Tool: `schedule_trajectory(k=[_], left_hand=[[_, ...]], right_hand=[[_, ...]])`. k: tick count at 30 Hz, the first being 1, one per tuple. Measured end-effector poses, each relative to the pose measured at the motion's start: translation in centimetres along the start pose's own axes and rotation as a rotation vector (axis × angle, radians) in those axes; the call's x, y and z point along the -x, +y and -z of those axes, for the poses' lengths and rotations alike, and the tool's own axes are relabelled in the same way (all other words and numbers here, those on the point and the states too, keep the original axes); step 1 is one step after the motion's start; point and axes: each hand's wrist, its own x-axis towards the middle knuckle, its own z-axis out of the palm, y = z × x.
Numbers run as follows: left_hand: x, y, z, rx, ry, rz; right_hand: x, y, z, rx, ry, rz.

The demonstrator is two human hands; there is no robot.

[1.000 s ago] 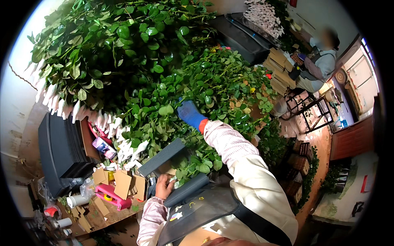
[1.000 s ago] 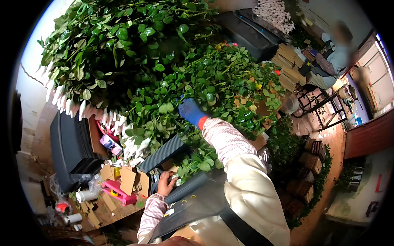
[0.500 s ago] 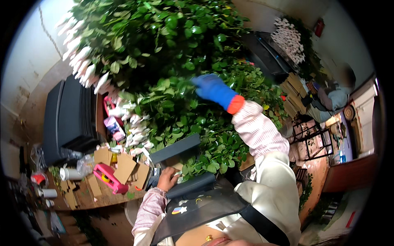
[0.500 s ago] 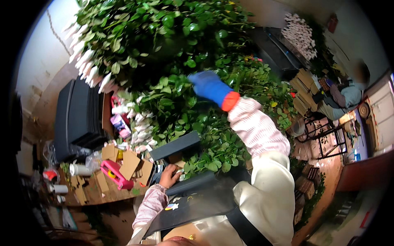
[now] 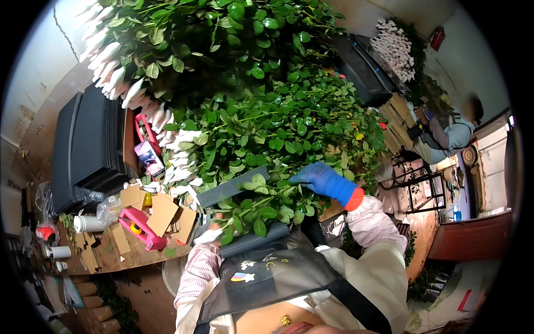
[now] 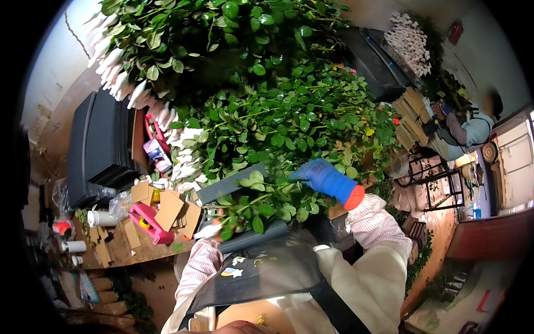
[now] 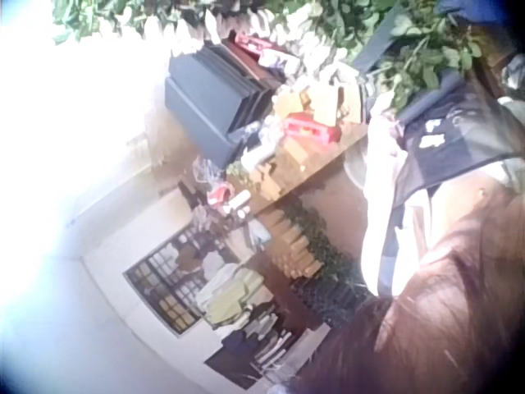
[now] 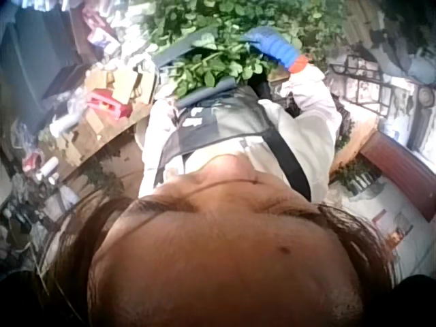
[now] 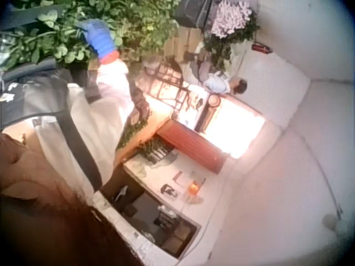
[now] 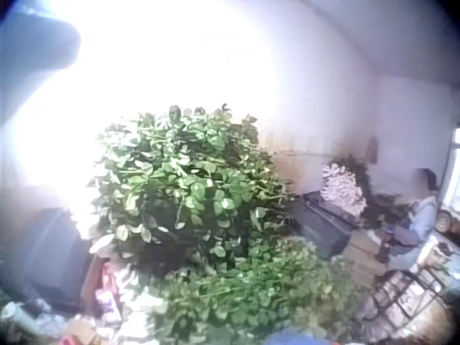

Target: The person arranges white flowers and green leaves into black trays. They place the flowers and leaves into the trays, then cover them with cardboard and secure them with tape.

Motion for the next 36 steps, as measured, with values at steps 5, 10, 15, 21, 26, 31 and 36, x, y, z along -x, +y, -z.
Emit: schedule_trajectory(k=[5,10,15,21,26,31,36], left_hand=[[1.3,5.1,-0.2,0.049,0.228,-0.364],[1.7,4.3,0.4,-0.147,0.135,-0.366],[2.3,5.7,0.3,-0.035,0.145,-0.272],[1.4,6.5,-0.3,-0.155,0.204,-0.336],[2.0,6.2,-0.1,-0.166,0.271,-0.32],[1.5,7.0,-0.6,-0.177,0.301,-0.359],[1.0,6.2,-0.5,-0.317,0.345,-0.46]], right_hand=[[0.7,4.1,-10.4,0.271,-0.195,-0.301],[-0.6,5.1,-11.1,0.367,-0.306,-0.368],[-7.9,0.0,0.6,-0.011,0.063,-0.407],[-17.9,2.9,-2.7,0.357,0.1,-0.478],[-18.0,0.1,7.6,0.21,0.567,-0.318],[-13.5,4.7,7.7,0.096,0.491,-0.135],[-6.5,1.0,11.3,0.247,0.801,0.054]])
